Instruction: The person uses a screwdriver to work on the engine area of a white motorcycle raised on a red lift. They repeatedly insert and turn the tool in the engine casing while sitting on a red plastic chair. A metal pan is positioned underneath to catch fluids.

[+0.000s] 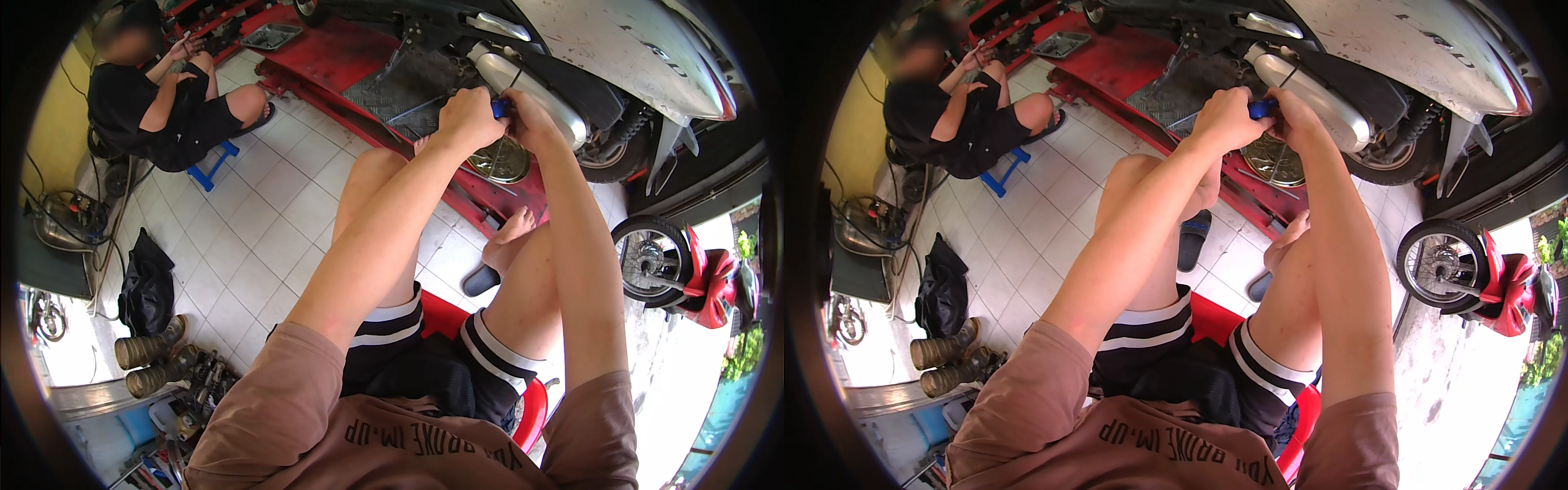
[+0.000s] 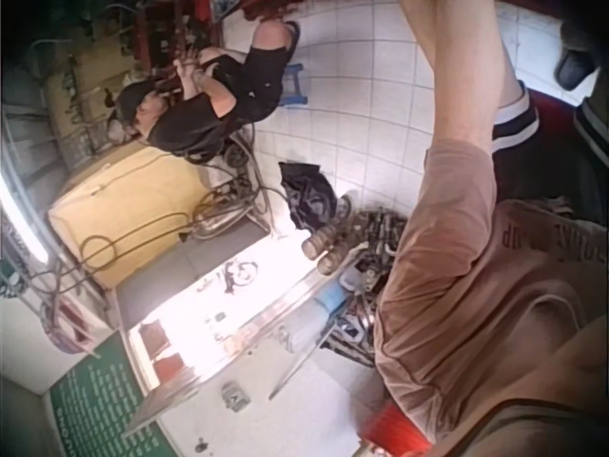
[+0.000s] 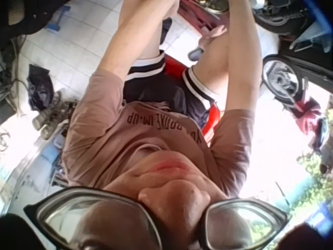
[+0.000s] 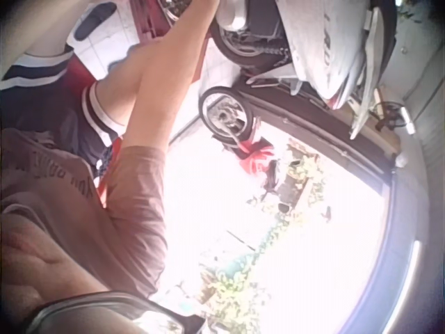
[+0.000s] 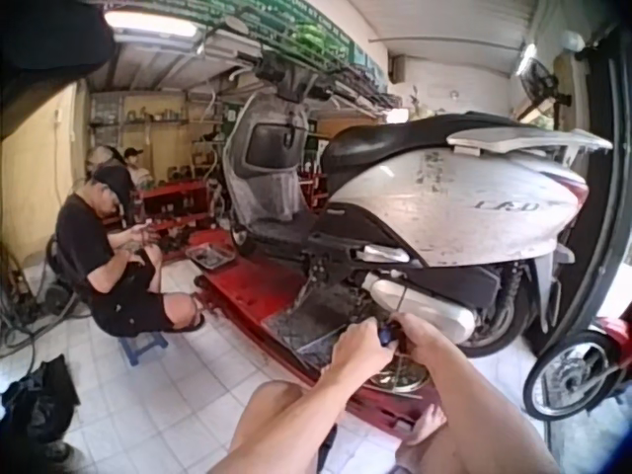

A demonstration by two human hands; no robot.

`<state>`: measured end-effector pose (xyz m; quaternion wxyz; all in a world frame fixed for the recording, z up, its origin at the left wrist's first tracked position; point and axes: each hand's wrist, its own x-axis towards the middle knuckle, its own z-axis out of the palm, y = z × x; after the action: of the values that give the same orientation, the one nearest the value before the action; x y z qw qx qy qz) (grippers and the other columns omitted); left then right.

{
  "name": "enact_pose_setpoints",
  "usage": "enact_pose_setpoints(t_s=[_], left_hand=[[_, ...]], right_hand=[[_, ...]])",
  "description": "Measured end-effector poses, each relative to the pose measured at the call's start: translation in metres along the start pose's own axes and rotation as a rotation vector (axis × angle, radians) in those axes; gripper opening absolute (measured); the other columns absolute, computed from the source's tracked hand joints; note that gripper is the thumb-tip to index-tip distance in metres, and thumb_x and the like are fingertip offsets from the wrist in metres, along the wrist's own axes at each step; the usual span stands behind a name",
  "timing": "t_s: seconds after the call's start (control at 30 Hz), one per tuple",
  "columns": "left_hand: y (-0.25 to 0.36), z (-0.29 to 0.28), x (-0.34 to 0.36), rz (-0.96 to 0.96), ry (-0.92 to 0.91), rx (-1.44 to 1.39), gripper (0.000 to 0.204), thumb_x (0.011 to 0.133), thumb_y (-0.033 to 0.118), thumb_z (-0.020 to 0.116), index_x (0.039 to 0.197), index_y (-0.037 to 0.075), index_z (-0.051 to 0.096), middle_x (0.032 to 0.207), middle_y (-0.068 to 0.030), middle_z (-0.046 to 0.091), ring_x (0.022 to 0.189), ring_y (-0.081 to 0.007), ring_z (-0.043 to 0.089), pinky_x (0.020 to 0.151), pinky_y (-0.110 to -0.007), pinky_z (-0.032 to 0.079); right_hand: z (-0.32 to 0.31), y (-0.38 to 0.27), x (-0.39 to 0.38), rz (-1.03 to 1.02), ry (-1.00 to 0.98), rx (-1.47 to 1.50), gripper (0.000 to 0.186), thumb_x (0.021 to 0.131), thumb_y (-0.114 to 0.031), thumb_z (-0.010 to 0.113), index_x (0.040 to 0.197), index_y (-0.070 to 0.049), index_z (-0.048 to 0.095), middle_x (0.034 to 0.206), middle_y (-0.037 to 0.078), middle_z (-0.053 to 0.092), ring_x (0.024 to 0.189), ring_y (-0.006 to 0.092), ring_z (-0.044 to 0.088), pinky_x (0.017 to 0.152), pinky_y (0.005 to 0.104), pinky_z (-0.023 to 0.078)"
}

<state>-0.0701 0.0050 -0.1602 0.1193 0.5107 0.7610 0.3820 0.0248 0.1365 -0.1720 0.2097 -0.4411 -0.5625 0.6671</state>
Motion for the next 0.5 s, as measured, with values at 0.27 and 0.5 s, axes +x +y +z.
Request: enact_pose_setpoints(t_s=[0.27, 0.5], left_hand=[[0.0008, -0.0003, -0.0016, -0.002, 0.001, -0.010, 0.053, 0.070, 0.037, 0.075, 0.107, 0.001, 0.064, 0.097, -0.0201, 0.067, 0.093, -0.0334, 0.065, 0.082, -0.040, 0.051], [-0.0012, -0.0022, -0.0003, -0.006, -0.017, -0.003, 0.053, 0.070, 0.036, 0.075, 0.108, 0.001, 0.064, 0.098, -0.0205, 0.067, 0.094, -0.0343, 0.064, 0.082, -0.041, 0.051]], right_hand=[[0.0029, -0.0028, -0.0056, -0.002, -0.001, 0.026, 0.017, 0.085, -0.030, 0.056, 0.087, -0.013, 0.057, 0.076, 0.001, 0.056, 0.063, 0.0131, 0.053, 0.057, 0.0271, 0.044], [0.0043, -0.0041, -0.0056, 0.008, -0.016, -0.001, 0.016, 0.084, -0.027, 0.056, 0.087, -0.011, 0.057, 0.075, 0.002, 0.056, 0.064, 0.0140, 0.053, 0.058, 0.0283, 0.045]])
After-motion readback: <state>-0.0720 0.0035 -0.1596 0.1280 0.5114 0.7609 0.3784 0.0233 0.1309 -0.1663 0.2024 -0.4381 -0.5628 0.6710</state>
